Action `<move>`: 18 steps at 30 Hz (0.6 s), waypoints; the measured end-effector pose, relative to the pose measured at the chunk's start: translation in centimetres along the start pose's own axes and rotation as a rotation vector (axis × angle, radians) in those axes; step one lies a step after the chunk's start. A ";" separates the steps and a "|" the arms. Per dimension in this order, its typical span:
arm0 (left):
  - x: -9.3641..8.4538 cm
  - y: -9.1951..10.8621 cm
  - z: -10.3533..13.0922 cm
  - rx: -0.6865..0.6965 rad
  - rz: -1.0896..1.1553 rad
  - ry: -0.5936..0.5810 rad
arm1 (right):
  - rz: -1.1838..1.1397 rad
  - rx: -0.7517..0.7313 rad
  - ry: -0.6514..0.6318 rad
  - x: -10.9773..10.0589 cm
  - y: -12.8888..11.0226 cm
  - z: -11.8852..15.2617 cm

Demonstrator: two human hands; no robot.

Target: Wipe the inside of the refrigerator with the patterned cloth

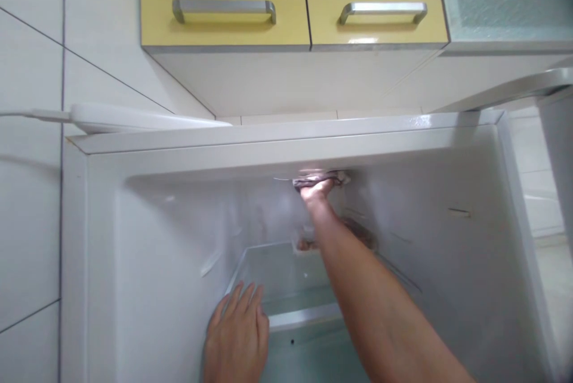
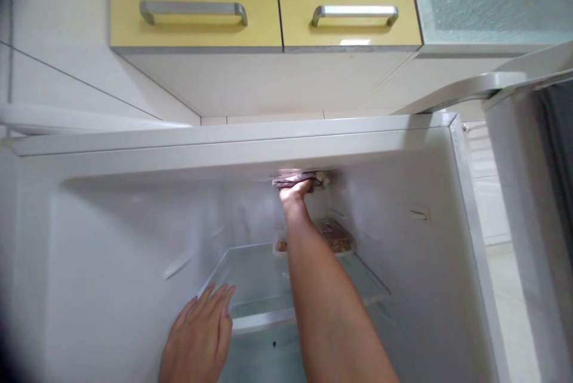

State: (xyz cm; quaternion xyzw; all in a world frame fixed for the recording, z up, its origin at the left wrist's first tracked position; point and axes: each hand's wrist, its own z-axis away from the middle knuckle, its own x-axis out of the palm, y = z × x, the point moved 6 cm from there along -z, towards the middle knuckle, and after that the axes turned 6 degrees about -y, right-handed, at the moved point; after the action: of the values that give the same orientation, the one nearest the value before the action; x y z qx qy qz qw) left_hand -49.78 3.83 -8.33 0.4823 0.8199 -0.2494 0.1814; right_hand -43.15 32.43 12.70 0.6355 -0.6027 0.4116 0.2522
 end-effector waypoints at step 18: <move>0.4 -0.3 0.0 0.020 -0.018 0.039 | 0.006 0.043 -0.028 -2.9 -5.4 2.0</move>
State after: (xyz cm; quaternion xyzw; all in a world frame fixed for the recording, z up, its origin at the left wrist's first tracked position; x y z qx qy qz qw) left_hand -50.24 4.04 -8.46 0.4813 0.8252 -0.2496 0.1583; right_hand -37.31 33.21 10.24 0.6444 -0.5993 0.4162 0.2288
